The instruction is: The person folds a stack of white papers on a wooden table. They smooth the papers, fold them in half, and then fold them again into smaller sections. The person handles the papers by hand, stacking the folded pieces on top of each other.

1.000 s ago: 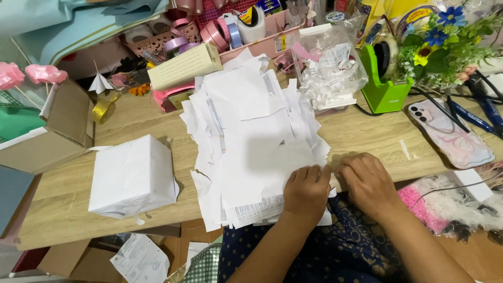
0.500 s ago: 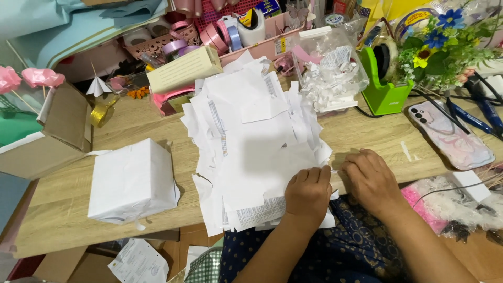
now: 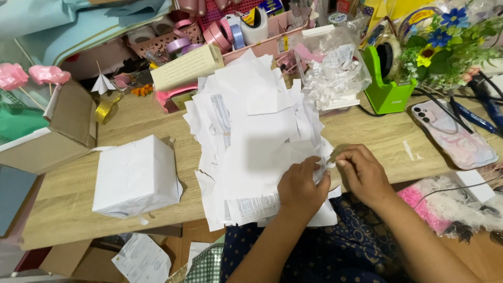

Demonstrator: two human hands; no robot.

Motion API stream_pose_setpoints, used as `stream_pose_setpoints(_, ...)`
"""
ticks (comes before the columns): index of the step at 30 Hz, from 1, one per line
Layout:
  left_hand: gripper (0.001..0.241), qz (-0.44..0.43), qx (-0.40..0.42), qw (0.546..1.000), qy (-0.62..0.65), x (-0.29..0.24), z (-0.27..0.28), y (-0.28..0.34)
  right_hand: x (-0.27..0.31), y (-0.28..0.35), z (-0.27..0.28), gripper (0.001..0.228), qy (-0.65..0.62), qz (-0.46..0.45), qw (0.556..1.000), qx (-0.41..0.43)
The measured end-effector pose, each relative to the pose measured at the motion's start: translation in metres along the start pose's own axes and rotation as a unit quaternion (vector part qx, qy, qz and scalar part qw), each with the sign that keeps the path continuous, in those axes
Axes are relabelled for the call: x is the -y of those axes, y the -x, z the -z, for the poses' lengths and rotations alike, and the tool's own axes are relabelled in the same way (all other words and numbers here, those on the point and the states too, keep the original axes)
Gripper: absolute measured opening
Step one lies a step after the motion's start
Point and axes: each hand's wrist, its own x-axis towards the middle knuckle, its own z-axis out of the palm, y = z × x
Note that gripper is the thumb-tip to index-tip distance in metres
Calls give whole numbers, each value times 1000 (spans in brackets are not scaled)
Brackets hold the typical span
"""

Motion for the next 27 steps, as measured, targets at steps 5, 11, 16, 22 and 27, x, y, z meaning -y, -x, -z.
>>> stream_pose_setpoints(5, 31, 93, 98, 988, 78, 2, 13, -4, 15, 10, 8, 24, -143, -8, 987, -71)
stream_pose_setpoints(11, 32, 68, 94, 971, 208, -9, 50, 1, 3, 53, 9, 24, -146, 65, 976, -146)
stream_pose_setpoints(16, 32, -158, 13, 975, 156, -2, 84, 31, -7, 87, 8, 25, -149, 75, 976, -139)
stream_pose_setpoints(22, 76, -95, 72, 992, -34, 42, 108, 53, -9, 69, 7, 70, -29, 140, 987, -78)
stream_pose_setpoints(27, 93, -75, 102, 852, -508, 101, 96, 95, 52, 18, 20, 69, -18, 162, 984, -78)
